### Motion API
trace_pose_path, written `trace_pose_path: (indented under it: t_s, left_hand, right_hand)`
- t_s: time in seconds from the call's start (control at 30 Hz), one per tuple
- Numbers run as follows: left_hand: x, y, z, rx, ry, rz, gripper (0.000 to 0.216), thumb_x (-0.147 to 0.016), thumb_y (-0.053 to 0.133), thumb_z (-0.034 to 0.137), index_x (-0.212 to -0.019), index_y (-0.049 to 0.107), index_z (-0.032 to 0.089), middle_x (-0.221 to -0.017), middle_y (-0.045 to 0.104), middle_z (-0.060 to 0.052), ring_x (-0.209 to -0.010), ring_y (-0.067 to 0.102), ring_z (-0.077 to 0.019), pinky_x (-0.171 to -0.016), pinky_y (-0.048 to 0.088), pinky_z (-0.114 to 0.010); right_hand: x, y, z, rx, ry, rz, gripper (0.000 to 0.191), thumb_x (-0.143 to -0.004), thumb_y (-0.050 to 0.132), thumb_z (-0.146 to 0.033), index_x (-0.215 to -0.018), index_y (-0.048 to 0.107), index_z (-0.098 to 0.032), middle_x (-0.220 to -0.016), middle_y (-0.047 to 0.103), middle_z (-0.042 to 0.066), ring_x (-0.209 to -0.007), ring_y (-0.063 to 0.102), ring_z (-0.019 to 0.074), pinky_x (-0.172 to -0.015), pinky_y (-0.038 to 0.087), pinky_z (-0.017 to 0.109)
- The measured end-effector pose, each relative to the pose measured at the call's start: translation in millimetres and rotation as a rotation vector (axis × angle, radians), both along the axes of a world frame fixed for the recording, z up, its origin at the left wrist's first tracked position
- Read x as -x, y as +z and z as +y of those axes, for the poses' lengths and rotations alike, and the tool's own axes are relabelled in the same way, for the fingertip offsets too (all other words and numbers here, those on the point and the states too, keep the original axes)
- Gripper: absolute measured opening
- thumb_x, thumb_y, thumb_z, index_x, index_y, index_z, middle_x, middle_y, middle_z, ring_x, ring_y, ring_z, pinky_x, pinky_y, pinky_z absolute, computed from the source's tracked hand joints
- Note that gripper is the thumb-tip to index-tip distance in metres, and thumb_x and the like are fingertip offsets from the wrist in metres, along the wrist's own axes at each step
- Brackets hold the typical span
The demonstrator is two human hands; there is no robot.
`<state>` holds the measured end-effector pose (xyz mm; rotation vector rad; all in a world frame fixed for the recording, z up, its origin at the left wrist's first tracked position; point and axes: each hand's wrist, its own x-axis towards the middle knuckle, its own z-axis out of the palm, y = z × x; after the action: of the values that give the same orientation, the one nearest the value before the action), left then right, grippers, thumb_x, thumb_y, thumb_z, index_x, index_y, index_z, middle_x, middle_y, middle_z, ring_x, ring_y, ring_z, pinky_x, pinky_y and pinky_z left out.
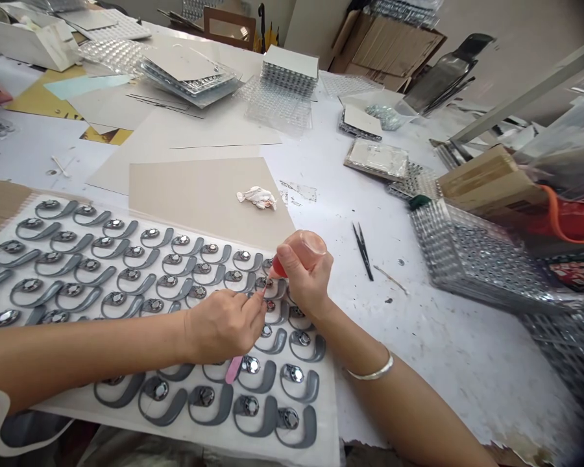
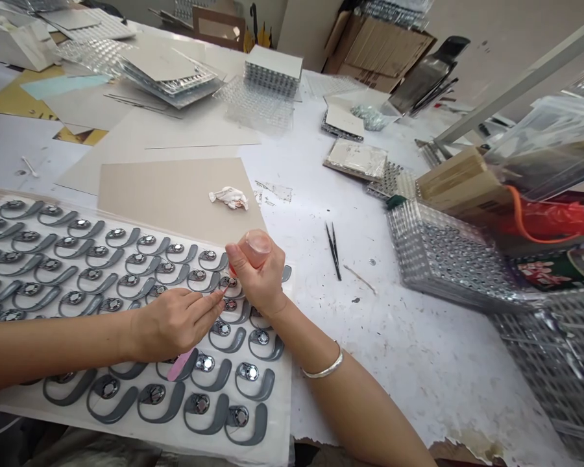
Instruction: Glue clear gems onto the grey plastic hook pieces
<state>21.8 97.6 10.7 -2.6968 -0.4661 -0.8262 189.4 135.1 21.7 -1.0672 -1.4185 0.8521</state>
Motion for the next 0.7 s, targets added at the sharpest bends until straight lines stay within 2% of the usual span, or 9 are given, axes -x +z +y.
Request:
trace_pose_path:
  t_s: [0.27,0.7]
  left_hand:
    - [-0.1,-1.6,-0.8,-0.007,0.015,0.016,0.018,-0.083,0.048,0.001,-0.088,0.065,0.002,-0.09,0.07,-0.021,-0.066,0.068,-0.0196,-0.049,0.058,-0.028]
    - [-1.4,-1.3,-0.3,0.046,0.001,-0.005,0.014,-0.08,0.054,0.0,-0.089,0.065,0.0,-0.087,0.071,-0.02,-0.064,0.068,-0.021,-0.046,0.055,-0.028]
  right_hand:
    - [-0.5,-1.0,0.8,0.034,-0.025,0.023,0.036,-0.083,0.064,-0.044,-0.06,0.051,-0.019,-0.052,0.051,-0.002,-0.049,0.05,0.0117,-0.054,0.043,0.028]
    - [-3.1,-4.1,1.7,0.0,-0.034,-0.028,0.036,-0.086,0.061,-0.042,-0.061,0.049,-0.02,-0.055,0.051,-0.002,-0.051,0.05,0.0119,-0.053,0.044,0.028]
